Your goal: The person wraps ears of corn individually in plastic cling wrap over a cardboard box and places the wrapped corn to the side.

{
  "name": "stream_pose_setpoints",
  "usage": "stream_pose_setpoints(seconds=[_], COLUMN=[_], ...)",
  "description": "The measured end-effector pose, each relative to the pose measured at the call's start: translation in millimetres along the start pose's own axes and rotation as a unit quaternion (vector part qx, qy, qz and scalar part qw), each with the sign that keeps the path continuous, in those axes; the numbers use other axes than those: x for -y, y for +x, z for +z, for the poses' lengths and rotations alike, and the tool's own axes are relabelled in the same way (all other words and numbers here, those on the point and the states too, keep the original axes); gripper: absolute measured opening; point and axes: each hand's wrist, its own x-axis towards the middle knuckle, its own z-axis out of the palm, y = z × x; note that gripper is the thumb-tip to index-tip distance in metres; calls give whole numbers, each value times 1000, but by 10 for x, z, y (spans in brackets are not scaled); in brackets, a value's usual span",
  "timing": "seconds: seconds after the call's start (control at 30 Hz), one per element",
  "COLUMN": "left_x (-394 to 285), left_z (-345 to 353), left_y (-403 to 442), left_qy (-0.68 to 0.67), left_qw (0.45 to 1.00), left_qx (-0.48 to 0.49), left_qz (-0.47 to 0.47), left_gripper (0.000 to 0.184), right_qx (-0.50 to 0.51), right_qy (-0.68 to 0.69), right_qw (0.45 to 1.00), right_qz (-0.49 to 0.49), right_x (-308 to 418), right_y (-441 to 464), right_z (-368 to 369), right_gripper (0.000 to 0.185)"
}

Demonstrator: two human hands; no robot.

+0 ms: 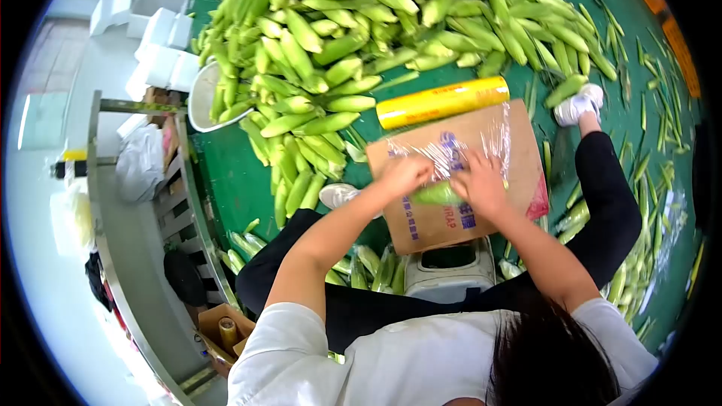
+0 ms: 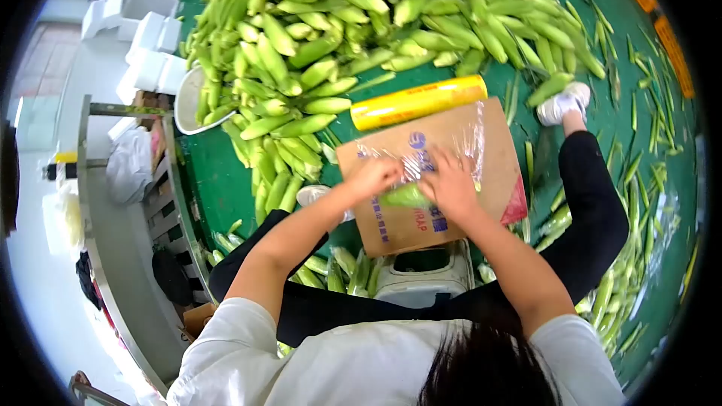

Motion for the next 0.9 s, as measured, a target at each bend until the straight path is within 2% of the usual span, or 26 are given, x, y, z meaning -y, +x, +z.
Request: stream_pose_setpoints(seconds=[0.03,0.07,0.1,0.13,0.17,0.23,0.3,0.33,0.37,0.4,0.43,0.47,0.5,0.57,0.6,0.67,0.73,0.77,0.83,0.9], left_x=[-37,-209,-130,-162,64,-160,-202,-239,-331,-310,-210,-244,-198,-202,-298,-506,-553,-541,-548,-584], left_z=[-45,-296,-510,-840,-1105,-1780,-1903,-1701,-1433,-1078,-596,-273,-28,398,476,508,502,500,551,701], left_y=[252,509,787,982,1182,1294,1448,1530,1607,1667,1650,1530,1438,1306,1246,1041,997,999,991,843], left_qy=[64,116,154,113,-20,-64,-23,-1,-28,-124,4,141,145,149,251,249,269,276,280,261], left_qw=[997,992,982,981,992,991,990,990,996,988,989,977,981,985,960,960,954,952,951,955], left_qx=[31,27,105,140,111,16,-103,-136,-84,-17,-11,83,44,-32,-62,-44,-41,-46,-66,-104], left_qz=[-26,-31,-36,-75,-53,-118,-94,-28,1,95,144,136,119,86,106,120,124,127,118,96], left_gripper=[20,45,79,100,105,97,79,58,47,44,44,46,47,48,50,51,51,51,51,55], right_qx=[-27,-52,-84,-121,-35,139,153,85,109,133,159,111,190,339,366,610,696,687,674,577], right_qy=[-6,-11,0,11,73,202,58,-36,-19,-2,17,24,73,174,171,220,279,318,530,563], right_qw=[999,996,993,989,990,953,985,996,994,991,987,994,979,924,914,756,653,646,504,592], right_qz=[38,76,82,85,117,175,61,10,9,8,9,-4,5,27,-28,-89,-109,-97,-103,-20], right_x=[-86,-177,-342,-450,-452,-368,-63,18,36,47,40,8,-10,23,26,202,412,655,994,706], right_y=[242,441,691,888,1022,1241,986,872,869,870,817,730,673,644,620,659,422,-24,-661,-726], right_z=[56,131,210,249,181,-4,-6,45,75,101,148,305,227,-113,-196,-243,-141,18,-130,-609], right_gripper=[37,36,35,34,37,44,56,61,61,60,60,70,70,68,69,76,84,89,88,84])
